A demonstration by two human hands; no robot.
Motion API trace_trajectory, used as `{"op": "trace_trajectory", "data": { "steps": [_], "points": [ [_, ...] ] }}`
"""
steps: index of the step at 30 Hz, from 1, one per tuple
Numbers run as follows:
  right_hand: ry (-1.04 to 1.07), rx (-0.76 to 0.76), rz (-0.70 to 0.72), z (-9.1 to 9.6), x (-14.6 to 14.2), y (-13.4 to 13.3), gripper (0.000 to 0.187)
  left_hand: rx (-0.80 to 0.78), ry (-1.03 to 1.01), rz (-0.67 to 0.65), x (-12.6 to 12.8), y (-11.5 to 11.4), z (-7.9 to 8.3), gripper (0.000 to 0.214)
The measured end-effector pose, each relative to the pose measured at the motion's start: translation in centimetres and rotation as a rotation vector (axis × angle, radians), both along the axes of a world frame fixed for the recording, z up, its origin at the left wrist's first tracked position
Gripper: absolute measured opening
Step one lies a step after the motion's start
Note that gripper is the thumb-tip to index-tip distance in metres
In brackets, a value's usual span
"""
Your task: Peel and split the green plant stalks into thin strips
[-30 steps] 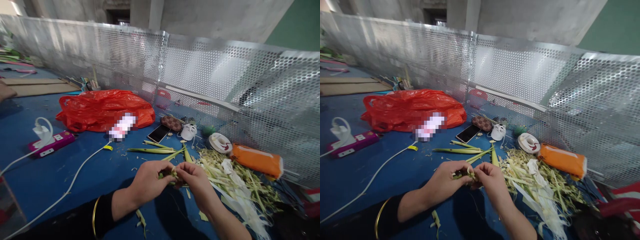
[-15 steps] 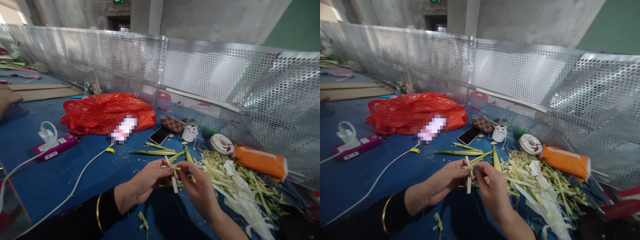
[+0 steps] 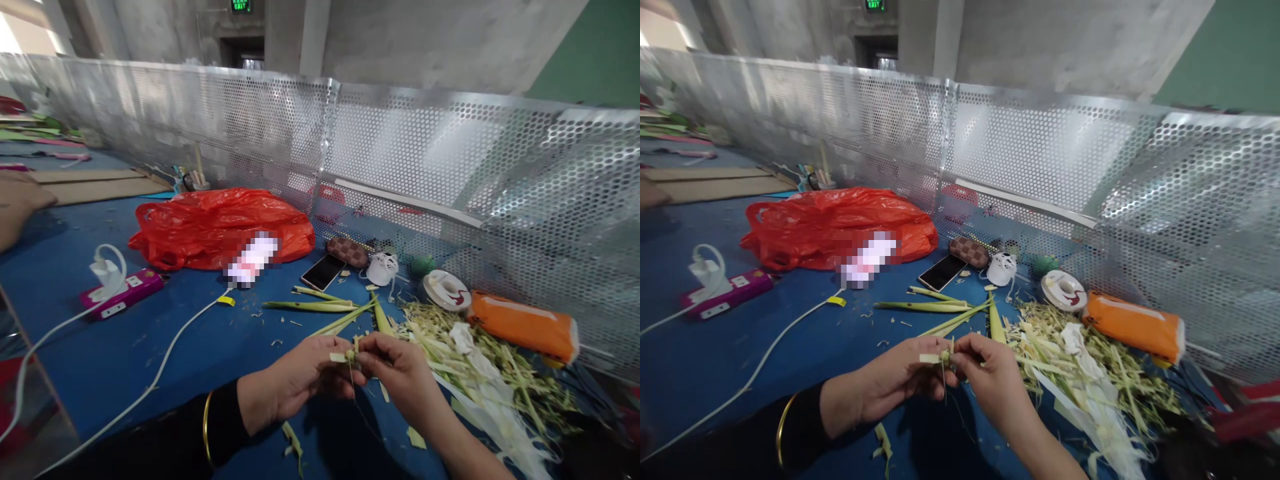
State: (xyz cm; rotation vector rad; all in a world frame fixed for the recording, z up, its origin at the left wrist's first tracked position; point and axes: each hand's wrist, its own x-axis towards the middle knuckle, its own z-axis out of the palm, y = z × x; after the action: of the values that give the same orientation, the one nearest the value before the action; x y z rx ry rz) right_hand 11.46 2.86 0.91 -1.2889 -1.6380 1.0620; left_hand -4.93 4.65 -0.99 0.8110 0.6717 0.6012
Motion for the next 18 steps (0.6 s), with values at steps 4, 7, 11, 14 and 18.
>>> {"op": "trace_trajectory", "data": {
  "steps": [4, 7, 11, 14, 18],
  "points": [
    [0.112, -0.199, 0.053, -0.9, -0.2, -0.9, 0.015, 0.164, 0.256, 0.093, -1.3, -1.0, 0.5, 0.026],
    [0.173, -0.408, 0.093, -1.4, -0.1, -2.3, 0.021, 0.440, 0.466, 0.355, -3.1, -2.2, 1.8, 0.024],
    [0.115, -0.623, 0.122, -1.3, 0.2, -4.2, 0.021, 0.896, 0.682, 0.598, -5.2, -4.8, 2.2, 0.019],
    [-0.010, -0.624, 0.093, -2.0, 0.0, -5.1, 0.016, 1.069, 0.722, 0.454, -5.7, -6.6, 0.8, 0.013],
    [-0.118, -0.470, -0.004, -4.1, -0.9, -5.6, 0.006, 1.080, 0.842, 0.207, -5.2, -7.7, -1.2, 0.023]
  ]
}}
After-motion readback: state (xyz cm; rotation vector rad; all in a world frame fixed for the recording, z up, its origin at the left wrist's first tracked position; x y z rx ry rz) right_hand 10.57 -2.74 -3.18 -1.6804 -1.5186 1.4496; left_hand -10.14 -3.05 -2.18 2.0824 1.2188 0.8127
